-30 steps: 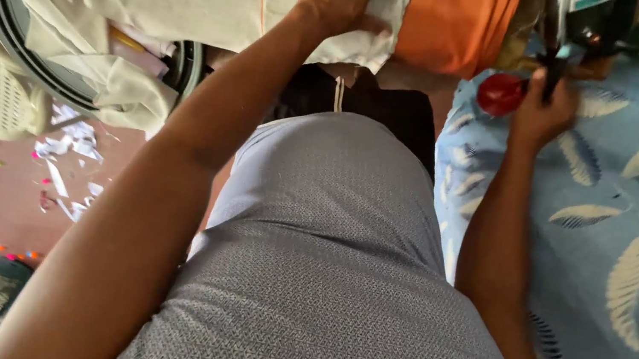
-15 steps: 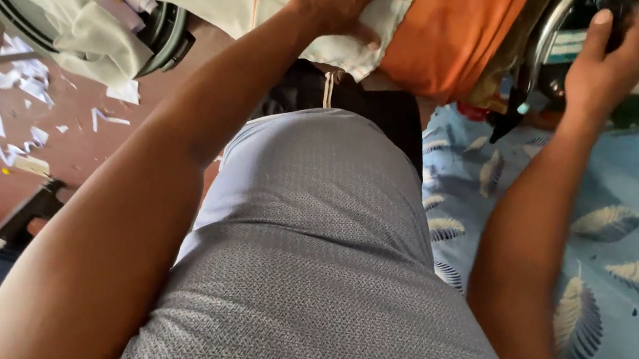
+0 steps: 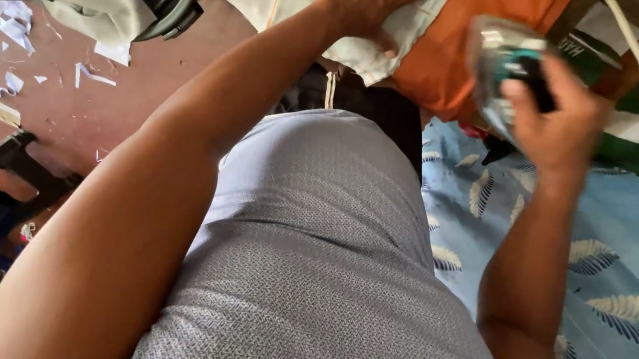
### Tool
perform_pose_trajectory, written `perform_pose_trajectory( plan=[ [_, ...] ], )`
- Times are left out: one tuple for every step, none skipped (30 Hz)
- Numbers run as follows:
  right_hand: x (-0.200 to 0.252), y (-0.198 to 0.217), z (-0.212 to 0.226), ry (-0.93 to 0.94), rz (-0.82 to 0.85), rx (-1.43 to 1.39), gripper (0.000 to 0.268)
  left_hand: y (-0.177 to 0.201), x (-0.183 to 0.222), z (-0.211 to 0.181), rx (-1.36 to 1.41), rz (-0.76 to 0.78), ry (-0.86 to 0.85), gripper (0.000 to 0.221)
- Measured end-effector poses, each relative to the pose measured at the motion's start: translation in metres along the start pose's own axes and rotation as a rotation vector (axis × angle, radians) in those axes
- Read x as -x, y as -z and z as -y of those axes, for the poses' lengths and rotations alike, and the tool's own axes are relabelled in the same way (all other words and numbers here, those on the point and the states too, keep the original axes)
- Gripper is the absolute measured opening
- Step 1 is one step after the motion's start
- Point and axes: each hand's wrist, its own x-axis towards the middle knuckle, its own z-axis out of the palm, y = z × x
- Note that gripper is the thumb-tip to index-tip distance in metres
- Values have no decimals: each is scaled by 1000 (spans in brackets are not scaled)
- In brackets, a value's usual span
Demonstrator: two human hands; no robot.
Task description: Ironing and smoothing out sections of white fabric on a padded surface using an electric iron.
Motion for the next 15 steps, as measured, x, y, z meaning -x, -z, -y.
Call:
perform_pose_trajectory(
  plan=[
    [-8, -14, -1, 1, -1, -2, 45, 0, 1, 0, -1, 1, 1, 120],
    [-16, -27, -2, 80, 20, -34, 51, 0, 2, -1, 0, -15, -2, 122],
    [-24, -40, -2, 159, 40, -67, 56, 0, 3, -1, 1, -30, -6, 124],
    [-33, -48, 3, 166, 45, -72, 56, -7, 2, 2, 3, -29, 3, 124],
    [-41, -55, 9, 164, 15, -43, 50, -13, 1, 5, -4, -124, -29, 128],
    [-48, -62, 16, 158, -15, -12, 44, -20, 1, 7, -10, -218, -64, 133],
    [-53, -64, 23, 161, -10, -16, 44, -26, 11, 13, -7, -216, -57, 133],
    [-58, -66, 29, 145, -7, -53, 46, -31, 18, 19, 11, -345, -53, 129],
    [-63, -67, 34, 128, -4, -89, 49, -36, 24, 25, 30, -475, -49, 128],
    [-65, -69, 33, 120, 1, -89, 49, -51, 37, 36, 38, -471, -51, 128],
    [-67, -72, 32, 117, -3, -117, 45, -66, 50, 46, 140, -624, 50, 89],
    [-69, -75, 31, 115, -6, -143, 42, -81, 64, 56, 243, -778, 153, 58],
    [-69, -75, 35, 108, 0, -142, 42, -69, 77, 55, 252, -775, 152, 58],
    [-72, -76, 38, 111, 8, -145, 39, -55, 90, 55, 74, -878, 222, 37],
    [-75, -76, 41, 114, 16, -149, 37, -41, 104, 56, -109, -975, 290, 24]
  ],
)
